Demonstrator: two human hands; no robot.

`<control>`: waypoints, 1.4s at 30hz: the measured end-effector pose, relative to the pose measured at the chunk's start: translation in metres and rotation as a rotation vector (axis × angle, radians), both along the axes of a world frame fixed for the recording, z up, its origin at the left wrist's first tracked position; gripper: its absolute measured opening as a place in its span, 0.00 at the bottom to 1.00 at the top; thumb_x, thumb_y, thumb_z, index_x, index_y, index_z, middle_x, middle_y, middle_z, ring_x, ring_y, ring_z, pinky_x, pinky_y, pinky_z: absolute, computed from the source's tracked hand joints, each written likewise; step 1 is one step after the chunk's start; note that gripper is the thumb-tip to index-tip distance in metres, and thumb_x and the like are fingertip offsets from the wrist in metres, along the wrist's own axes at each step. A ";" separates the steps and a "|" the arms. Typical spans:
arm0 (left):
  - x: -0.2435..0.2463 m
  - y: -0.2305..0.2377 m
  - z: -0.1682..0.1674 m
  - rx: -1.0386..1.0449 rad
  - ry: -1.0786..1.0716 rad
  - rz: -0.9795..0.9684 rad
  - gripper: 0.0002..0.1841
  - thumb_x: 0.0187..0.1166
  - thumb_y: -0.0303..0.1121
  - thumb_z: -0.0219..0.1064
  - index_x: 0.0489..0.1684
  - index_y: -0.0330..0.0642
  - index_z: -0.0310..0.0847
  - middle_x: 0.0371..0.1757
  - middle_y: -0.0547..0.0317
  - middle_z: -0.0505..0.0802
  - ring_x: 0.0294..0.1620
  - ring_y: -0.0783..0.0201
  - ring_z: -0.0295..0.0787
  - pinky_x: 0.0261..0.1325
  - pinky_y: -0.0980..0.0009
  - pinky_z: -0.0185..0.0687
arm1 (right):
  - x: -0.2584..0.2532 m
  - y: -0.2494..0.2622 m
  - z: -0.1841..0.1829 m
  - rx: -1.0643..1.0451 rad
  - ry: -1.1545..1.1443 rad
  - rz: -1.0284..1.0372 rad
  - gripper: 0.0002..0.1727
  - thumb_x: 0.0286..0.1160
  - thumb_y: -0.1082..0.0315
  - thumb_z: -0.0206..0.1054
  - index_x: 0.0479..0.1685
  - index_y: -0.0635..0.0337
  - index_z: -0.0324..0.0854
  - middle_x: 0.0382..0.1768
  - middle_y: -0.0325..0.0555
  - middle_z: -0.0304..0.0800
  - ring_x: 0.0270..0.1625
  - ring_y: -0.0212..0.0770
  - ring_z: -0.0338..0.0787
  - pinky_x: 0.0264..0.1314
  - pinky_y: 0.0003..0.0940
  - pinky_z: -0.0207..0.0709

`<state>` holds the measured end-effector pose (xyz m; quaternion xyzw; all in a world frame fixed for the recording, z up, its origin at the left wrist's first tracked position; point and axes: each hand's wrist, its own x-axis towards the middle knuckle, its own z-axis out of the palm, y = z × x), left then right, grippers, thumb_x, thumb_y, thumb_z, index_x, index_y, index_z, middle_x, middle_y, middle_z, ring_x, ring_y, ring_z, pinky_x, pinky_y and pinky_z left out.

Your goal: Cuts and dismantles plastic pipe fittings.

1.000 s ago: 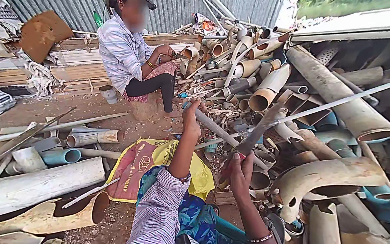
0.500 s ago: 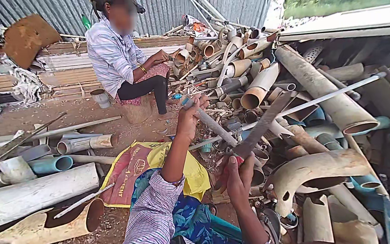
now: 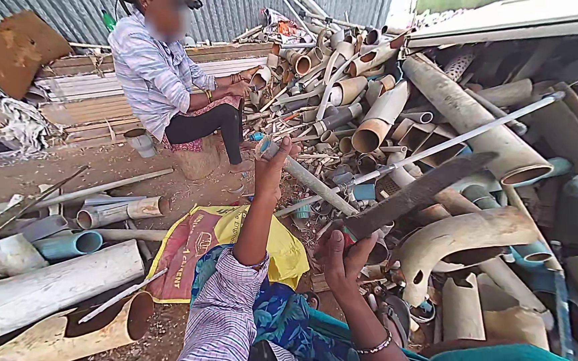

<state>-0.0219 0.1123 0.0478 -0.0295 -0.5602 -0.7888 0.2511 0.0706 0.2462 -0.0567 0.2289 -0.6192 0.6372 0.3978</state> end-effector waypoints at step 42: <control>-0.010 -0.001 -0.008 -0.180 0.257 0.166 0.23 0.60 0.20 0.82 0.53 0.35 0.76 0.37 0.64 0.94 0.37 0.74 0.93 0.50 0.72 0.93 | -0.031 0.016 -0.018 0.266 -0.402 0.049 0.26 0.82 0.67 0.57 0.71 0.81 0.66 0.25 0.40 0.78 0.22 0.27 0.77 0.28 0.27 0.77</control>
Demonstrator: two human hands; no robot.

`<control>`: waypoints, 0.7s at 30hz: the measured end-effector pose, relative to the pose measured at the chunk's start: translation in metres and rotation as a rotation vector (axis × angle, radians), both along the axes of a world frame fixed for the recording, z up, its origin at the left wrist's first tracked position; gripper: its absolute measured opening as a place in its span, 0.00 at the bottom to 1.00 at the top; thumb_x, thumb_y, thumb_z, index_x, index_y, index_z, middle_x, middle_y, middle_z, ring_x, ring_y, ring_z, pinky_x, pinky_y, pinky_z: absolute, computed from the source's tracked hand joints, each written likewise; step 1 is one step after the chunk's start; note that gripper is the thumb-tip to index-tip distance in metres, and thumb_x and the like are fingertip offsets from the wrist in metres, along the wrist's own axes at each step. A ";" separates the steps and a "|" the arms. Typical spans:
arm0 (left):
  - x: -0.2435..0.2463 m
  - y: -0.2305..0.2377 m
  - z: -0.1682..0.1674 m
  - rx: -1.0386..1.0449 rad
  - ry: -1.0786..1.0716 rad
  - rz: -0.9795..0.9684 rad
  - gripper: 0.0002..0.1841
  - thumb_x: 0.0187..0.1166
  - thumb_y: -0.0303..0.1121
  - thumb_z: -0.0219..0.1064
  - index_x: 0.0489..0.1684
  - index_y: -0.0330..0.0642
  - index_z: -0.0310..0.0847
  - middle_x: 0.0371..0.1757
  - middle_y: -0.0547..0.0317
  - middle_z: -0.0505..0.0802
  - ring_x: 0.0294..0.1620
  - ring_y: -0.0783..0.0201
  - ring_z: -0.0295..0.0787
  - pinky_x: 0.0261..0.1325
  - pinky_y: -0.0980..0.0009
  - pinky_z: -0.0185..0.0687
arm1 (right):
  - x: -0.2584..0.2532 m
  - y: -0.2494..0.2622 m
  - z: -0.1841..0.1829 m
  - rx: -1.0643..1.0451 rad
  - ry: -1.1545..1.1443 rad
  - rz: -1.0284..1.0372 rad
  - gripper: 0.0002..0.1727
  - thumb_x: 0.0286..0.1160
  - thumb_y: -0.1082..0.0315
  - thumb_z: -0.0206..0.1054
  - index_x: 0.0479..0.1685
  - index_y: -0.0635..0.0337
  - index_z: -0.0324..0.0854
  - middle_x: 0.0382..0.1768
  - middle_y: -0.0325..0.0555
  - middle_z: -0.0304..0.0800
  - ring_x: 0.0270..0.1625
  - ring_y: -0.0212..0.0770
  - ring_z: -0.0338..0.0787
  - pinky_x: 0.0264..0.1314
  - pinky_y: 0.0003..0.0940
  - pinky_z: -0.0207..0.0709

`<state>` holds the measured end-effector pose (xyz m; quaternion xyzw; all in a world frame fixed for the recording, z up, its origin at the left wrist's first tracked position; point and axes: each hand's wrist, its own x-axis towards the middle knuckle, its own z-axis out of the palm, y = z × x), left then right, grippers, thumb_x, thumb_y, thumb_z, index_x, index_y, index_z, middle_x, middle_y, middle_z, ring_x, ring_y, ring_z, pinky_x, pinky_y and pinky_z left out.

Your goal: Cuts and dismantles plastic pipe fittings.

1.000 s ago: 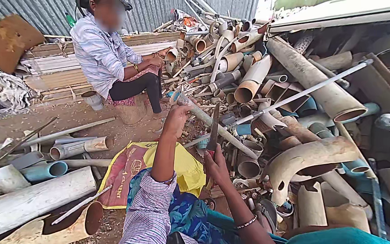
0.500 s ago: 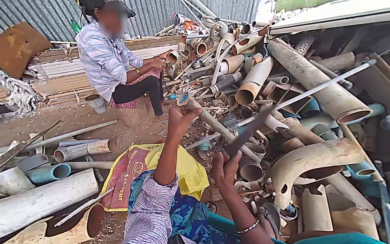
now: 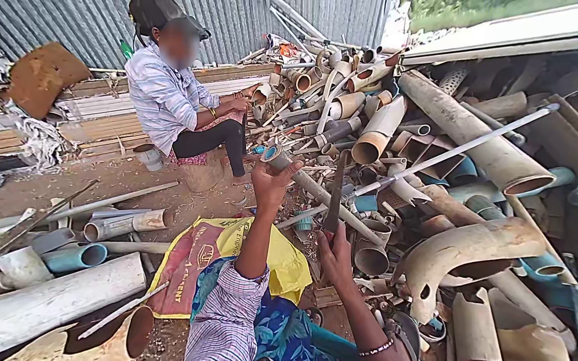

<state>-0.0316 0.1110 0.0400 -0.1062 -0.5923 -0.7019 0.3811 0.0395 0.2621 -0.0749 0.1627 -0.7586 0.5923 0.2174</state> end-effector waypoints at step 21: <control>0.002 -0.005 0.007 0.123 0.047 0.155 0.17 0.74 0.28 0.75 0.54 0.37 0.73 0.39 0.66 0.91 0.41 0.74 0.91 0.51 0.72 0.91 | -0.001 0.000 -0.004 0.020 -0.054 0.018 0.19 0.82 0.68 0.58 0.63 0.75 0.73 0.22 0.39 0.76 0.22 0.28 0.75 0.29 0.27 0.74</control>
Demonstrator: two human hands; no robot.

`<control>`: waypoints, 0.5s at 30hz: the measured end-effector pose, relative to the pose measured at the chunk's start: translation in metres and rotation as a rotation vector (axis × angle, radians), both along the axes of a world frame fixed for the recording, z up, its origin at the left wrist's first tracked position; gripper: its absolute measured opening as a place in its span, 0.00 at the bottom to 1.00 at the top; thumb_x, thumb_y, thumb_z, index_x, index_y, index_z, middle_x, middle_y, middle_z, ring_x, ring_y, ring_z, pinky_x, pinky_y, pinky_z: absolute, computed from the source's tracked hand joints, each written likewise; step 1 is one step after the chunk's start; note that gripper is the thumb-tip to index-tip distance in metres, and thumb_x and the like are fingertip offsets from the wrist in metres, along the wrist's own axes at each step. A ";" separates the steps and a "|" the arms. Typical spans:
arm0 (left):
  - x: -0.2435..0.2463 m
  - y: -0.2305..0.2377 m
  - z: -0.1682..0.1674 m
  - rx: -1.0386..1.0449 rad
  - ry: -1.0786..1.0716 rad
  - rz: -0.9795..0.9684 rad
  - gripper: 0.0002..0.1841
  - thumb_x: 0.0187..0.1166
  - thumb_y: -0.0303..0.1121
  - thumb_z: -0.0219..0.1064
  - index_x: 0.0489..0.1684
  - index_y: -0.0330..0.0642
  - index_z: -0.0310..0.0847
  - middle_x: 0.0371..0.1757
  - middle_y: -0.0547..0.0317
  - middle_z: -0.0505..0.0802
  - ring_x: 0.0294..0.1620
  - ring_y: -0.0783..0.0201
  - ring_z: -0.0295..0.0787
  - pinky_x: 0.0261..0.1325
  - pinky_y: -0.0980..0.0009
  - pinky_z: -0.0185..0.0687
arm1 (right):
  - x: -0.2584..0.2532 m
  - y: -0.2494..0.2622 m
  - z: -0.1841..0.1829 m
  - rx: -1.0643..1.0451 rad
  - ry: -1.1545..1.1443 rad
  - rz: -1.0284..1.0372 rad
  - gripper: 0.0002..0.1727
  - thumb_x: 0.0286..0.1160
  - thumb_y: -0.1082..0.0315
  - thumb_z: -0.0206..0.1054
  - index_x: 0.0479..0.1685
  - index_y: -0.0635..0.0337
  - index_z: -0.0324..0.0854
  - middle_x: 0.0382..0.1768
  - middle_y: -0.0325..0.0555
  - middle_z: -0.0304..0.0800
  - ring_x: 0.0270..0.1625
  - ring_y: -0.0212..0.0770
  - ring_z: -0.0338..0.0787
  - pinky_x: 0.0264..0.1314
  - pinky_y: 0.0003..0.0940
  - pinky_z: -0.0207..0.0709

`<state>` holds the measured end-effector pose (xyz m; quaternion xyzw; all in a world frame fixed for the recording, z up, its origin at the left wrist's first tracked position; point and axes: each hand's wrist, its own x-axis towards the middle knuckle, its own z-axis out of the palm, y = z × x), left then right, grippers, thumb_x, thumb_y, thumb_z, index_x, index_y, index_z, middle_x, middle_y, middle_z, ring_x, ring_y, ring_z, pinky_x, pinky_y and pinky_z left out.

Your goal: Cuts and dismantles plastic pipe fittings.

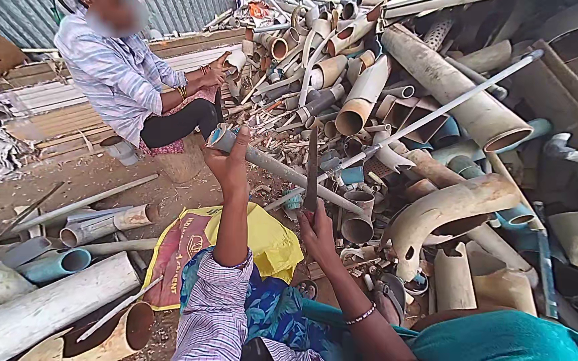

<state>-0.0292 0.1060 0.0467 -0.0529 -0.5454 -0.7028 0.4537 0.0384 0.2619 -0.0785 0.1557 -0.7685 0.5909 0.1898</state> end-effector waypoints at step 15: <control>0.021 -0.019 0.016 0.057 0.111 0.005 0.07 0.87 0.25 0.59 0.36 0.44 0.70 0.14 0.69 0.77 0.09 0.73 0.74 0.15 0.77 0.79 | -0.010 0.008 -0.008 -0.156 -0.063 -0.080 0.16 0.86 0.65 0.57 0.63 0.66 0.68 0.20 0.42 0.71 0.17 0.37 0.74 0.21 0.35 0.74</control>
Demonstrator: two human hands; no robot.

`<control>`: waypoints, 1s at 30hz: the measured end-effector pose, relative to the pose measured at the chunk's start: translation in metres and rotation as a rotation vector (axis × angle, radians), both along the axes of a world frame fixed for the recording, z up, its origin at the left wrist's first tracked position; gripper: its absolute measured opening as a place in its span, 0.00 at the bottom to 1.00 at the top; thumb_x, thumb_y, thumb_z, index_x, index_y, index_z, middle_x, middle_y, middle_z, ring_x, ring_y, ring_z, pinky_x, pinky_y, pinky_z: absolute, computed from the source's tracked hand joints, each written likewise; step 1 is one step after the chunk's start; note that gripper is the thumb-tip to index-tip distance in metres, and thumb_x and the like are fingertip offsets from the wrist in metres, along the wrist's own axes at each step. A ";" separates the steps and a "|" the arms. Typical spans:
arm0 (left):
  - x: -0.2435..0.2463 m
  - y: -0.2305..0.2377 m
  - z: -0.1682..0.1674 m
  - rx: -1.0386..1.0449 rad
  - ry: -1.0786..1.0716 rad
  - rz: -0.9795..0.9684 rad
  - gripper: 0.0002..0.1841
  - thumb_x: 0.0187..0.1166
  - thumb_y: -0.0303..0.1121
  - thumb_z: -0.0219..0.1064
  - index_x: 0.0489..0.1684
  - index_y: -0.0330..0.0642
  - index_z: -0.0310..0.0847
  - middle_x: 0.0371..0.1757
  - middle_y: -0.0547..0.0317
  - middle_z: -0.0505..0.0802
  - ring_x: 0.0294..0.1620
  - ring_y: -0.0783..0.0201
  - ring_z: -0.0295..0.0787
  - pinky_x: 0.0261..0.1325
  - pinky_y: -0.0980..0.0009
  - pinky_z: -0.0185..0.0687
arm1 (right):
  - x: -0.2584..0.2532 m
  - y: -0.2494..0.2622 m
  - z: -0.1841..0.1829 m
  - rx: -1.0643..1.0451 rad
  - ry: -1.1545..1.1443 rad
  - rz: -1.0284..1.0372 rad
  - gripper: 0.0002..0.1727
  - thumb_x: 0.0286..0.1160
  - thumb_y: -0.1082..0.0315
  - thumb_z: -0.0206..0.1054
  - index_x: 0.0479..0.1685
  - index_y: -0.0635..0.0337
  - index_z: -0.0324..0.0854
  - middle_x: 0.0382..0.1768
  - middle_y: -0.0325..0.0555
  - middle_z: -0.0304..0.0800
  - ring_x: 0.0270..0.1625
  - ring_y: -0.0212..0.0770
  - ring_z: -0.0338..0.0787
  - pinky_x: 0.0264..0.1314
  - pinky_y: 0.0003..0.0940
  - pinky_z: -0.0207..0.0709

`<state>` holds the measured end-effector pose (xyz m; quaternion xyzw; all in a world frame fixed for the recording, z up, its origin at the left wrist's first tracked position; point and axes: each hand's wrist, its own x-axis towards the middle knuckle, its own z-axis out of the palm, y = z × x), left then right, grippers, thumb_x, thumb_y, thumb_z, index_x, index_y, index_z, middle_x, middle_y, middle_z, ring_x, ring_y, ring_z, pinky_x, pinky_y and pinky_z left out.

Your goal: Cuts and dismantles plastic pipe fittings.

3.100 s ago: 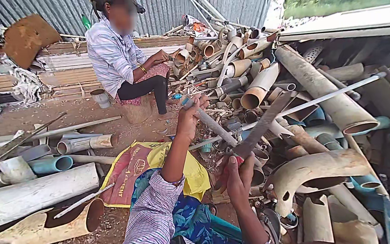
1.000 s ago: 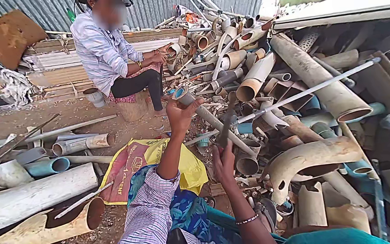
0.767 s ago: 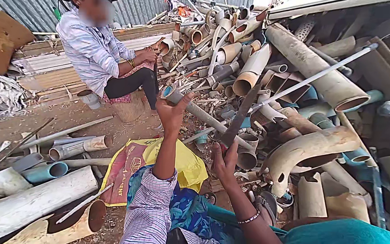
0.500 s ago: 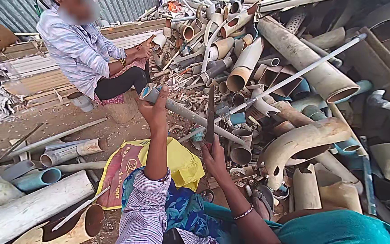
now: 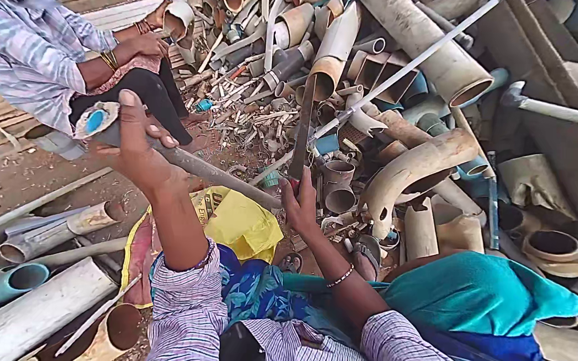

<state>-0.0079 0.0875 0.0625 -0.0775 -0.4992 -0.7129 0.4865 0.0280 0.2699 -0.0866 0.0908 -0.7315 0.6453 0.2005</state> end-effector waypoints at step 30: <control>-0.058 0.014 -0.053 0.268 -0.246 -0.156 0.19 0.91 0.34 0.44 0.22 0.51 0.66 0.12 0.68 0.72 0.11 0.70 0.70 0.21 0.74 0.77 | -0.025 0.029 -0.041 0.026 -0.525 -0.044 0.24 0.91 0.64 0.57 0.79 0.63 0.59 0.35 0.58 0.81 0.33 0.52 0.85 0.40 0.50 0.79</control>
